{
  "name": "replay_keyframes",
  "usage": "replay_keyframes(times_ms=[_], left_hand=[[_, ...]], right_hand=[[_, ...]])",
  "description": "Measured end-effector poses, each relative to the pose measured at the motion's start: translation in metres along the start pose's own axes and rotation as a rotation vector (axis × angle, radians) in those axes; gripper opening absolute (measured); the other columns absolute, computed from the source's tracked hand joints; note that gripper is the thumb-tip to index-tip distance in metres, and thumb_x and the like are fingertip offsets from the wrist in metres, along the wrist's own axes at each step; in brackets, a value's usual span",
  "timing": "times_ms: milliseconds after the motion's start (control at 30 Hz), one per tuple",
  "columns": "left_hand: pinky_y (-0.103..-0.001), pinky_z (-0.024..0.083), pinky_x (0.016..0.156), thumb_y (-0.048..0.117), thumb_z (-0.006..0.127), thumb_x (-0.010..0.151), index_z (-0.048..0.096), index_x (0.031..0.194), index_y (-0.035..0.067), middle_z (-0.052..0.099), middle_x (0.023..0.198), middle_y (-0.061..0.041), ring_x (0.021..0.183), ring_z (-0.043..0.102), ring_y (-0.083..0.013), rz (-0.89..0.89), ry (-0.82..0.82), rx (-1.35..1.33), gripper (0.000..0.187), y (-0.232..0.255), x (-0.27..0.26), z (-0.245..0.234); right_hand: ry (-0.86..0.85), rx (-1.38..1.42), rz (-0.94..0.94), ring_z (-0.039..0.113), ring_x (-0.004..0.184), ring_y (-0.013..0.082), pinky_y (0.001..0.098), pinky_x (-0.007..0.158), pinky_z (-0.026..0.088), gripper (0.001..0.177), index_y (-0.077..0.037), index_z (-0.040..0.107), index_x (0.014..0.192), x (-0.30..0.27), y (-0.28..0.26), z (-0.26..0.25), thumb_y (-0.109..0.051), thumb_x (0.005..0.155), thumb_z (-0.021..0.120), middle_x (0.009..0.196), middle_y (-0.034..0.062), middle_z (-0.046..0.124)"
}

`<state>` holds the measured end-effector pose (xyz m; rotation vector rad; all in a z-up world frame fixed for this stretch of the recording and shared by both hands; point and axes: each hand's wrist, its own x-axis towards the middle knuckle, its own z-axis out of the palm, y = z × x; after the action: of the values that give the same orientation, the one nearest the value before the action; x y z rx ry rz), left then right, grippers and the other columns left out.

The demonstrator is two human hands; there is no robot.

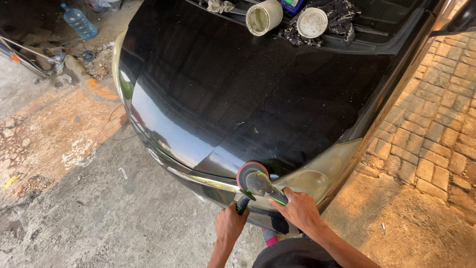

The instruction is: The person applies a polishing compound from a container onto a black car hood by hand and then buffs the surface using a handheld power polisher.

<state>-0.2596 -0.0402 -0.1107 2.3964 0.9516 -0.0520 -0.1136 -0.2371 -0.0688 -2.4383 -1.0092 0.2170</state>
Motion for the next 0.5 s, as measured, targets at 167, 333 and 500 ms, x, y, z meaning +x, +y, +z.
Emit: replay_keyframes(times_ms=[167, 333, 500], left_hand=[[-0.044, 0.060, 0.055, 0.037, 0.073, 0.085, 0.069, 0.085, 0.002, 0.072, 0.066, -0.018, 0.056, 0.074, -0.0324, 0.060, -0.050, -0.065, 0.035, 0.027, 0.005, 0.006], [-0.050, 0.057, 0.062, 0.035, 0.073, 0.083, 0.070, 0.081, 0.001, 0.070, 0.068, -0.024, 0.063, 0.072, -0.0411, 0.191, 0.003, -0.030, 0.035, 0.069, 0.011, 0.008], [-0.052, 0.057, 0.068, 0.033, 0.072, 0.084, 0.070, 0.083, 0.001, 0.070, 0.072, -0.026, 0.068, 0.071, -0.0437, 0.212, -0.022, -0.033, 0.032, 0.094, 0.018, 0.003]], right_hand=[[-0.038, -0.041, 0.090, 0.068, 0.043, 0.0253, 0.0398, 0.039, 0.054, 0.052, 0.002, 0.068, 0.091, -0.005, 0.020, -0.018, -0.050, 0.091, 0.066, 0.053, 0.0120, 0.066], [0.034, -0.126, 0.156, 0.067, 0.042, 0.0261, 0.0405, 0.038, 0.054, 0.060, 0.004, 0.068, 0.104, -0.021, 0.044, -0.040, -0.054, 0.089, 0.065, 0.053, 0.0132, 0.067], [0.068, -0.152, 0.243, 0.066, 0.040, 0.0275, 0.0415, 0.038, 0.054, 0.075, 0.006, 0.065, 0.121, -0.028, 0.056, -0.047, -0.059, 0.083, 0.066, 0.047, 0.0147, 0.065]])
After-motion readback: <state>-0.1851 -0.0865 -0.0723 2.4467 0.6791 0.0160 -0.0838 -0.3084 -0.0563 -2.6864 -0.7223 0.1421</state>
